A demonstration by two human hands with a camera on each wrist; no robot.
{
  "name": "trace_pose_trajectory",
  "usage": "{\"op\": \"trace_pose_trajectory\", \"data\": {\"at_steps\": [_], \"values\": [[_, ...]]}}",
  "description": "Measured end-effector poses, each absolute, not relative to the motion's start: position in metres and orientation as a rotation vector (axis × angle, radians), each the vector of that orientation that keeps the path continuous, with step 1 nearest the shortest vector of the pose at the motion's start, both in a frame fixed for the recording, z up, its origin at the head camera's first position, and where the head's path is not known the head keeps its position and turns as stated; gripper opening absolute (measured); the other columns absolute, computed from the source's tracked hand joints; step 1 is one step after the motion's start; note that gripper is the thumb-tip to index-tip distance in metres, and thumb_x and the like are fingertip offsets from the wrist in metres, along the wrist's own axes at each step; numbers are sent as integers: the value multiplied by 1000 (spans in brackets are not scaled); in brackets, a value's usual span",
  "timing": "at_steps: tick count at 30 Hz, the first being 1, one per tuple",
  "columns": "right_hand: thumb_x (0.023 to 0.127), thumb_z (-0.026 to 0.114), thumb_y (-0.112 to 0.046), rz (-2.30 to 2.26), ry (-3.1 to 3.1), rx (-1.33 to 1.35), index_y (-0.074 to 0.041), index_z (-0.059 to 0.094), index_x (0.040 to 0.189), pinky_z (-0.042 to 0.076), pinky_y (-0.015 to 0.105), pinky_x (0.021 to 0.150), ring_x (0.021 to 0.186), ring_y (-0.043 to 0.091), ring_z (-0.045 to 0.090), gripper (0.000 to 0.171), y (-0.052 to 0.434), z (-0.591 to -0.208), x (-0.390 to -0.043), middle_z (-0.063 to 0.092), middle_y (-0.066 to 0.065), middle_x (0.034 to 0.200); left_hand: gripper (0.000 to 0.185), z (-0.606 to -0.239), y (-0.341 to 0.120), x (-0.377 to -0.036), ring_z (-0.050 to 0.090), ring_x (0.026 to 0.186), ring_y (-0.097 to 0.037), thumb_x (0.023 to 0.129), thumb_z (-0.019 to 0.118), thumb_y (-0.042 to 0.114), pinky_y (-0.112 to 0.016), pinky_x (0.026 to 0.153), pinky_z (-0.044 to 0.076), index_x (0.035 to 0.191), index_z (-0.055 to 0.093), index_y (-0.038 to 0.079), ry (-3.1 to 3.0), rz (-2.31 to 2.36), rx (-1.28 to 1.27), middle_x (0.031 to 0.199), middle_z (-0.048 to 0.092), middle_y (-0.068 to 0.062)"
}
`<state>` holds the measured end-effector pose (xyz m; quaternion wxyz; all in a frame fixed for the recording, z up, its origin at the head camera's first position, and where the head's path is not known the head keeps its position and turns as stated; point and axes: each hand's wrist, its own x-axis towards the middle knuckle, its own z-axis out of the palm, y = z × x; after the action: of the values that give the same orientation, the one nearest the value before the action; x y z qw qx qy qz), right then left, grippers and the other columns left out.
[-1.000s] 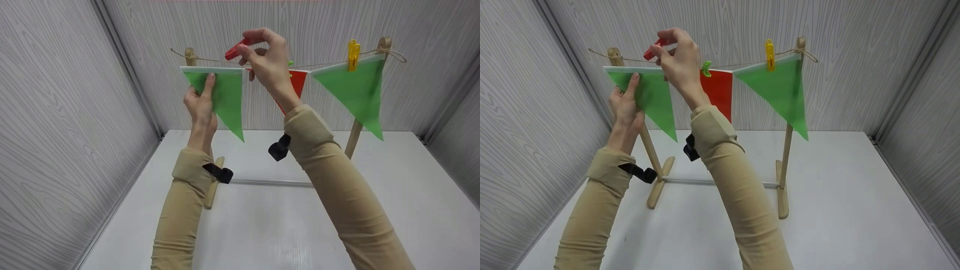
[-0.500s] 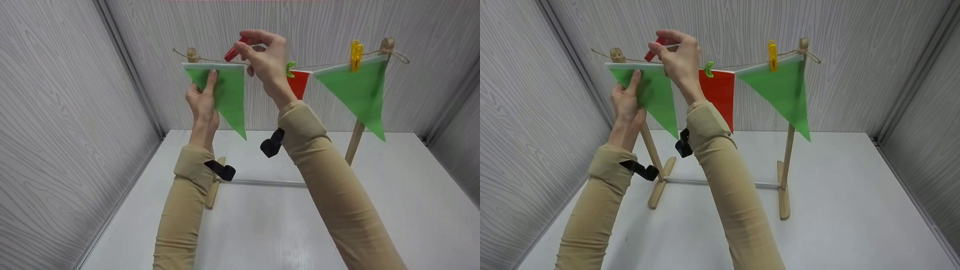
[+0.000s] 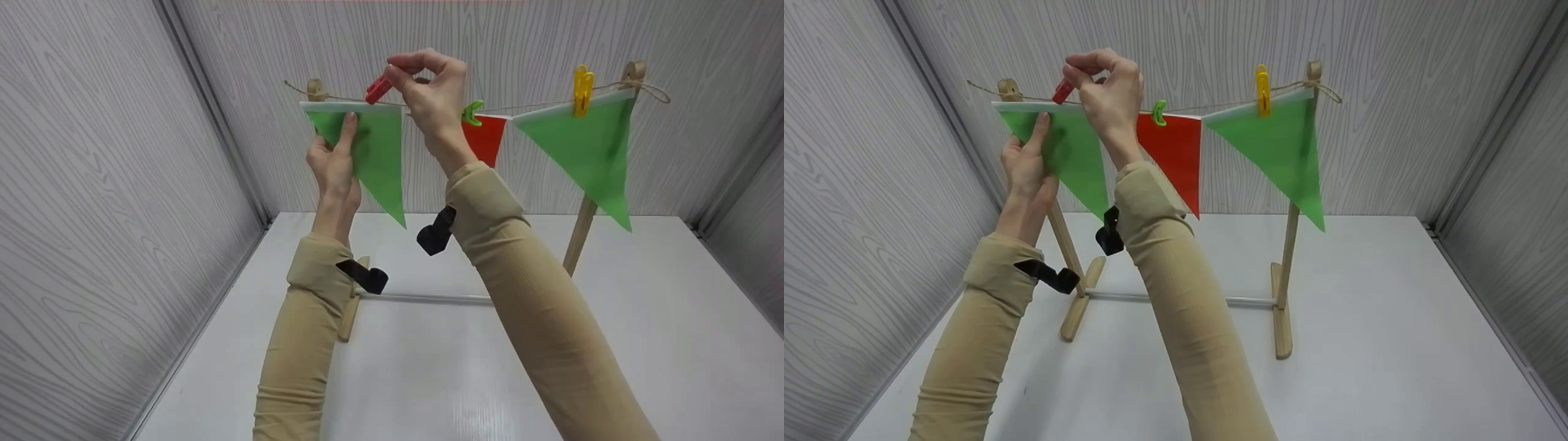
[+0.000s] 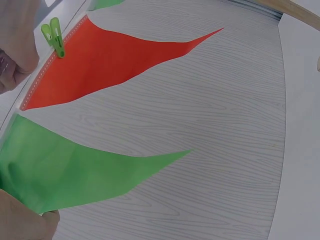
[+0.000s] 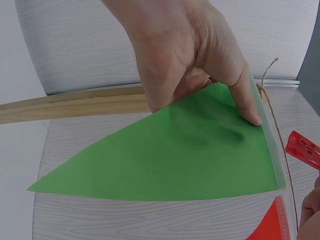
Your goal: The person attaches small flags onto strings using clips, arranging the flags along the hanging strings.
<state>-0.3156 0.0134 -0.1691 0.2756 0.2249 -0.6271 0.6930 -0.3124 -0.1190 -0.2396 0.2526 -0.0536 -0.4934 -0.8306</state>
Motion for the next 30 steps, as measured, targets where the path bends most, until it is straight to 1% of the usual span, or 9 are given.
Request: {"op": "trace_pose_trajectory", "data": {"at_steps": [5,6,10,12,15,21,26,30], "values": [[89,74,-3,1817,-1684,575,4,77,97,41,20,59,79,8,55,11,9,-171,-316,68,-3,81,44,-239,-120,-313,63,115,-20,99,65,19,-33,101,53,139,56,4,-1358,-2252,-142,123,63,-6],[89,74,-3,1801,-1689,569,3,77,97,41,19,62,79,8,55,10,8,-172,-316,68,-3,81,44,-239,-120,-313,63,116,-20,99,65,19,-33,101,53,140,56,4,-1359,-2252,-143,124,63,-6],[90,74,-4,1746,-1725,543,1,78,96,43,18,79,82,7,56,9,5,-173,-315,70,0,83,46,-239,-122,-313,63,118,-22,99,65,18,-33,101,53,141,55,4,-1358,-2253,-148,131,62,-10],[90,74,-4,1717,-1743,534,0,78,96,41,18,90,84,7,58,9,3,-173,-314,72,2,84,47,-239,-123,-313,63,119,-22,99,65,18,-32,101,53,142,54,4,-1353,-2253,-150,135,61,-12],[90,74,-5,1699,-1761,531,0,78,96,42,19,93,85,8,60,9,0,-173,-314,74,5,87,48,-238,-123,-313,63,121,-22,98,66,17,-32,101,53,143,54,4,-1335,-2264,-144,139,60,-14],[90,73,-4,1726,-1781,523,0,78,97,45,19,93,88,12,62,9,-6,-174,-312,75,15,95,48,-238,-125,-314,63,120,-21,98,66,17,-31,101,52,142,54,4,-1334,-2277,-123,139,60,-14],[91,73,-6,1756,-1797,488,-2,79,97,44,19,95,91,13,63,9,-9,-173,-312,75,14,95,46,-238,-125,-314,63,117,-20,98,66,17,-31,101,53,141,56,4,-1341,-2286,-131,137,62,-12],[91,74,-10,1754,-1823,472,-4,80,99,39,22,102,98,14,62,11,-11,-173,-311,75,12,96,44,-238,-125,-313,65,113,-18,99,64,17,-31,98,54,140,56,3,-1340,-2289,-159,130,64,-10]]}}
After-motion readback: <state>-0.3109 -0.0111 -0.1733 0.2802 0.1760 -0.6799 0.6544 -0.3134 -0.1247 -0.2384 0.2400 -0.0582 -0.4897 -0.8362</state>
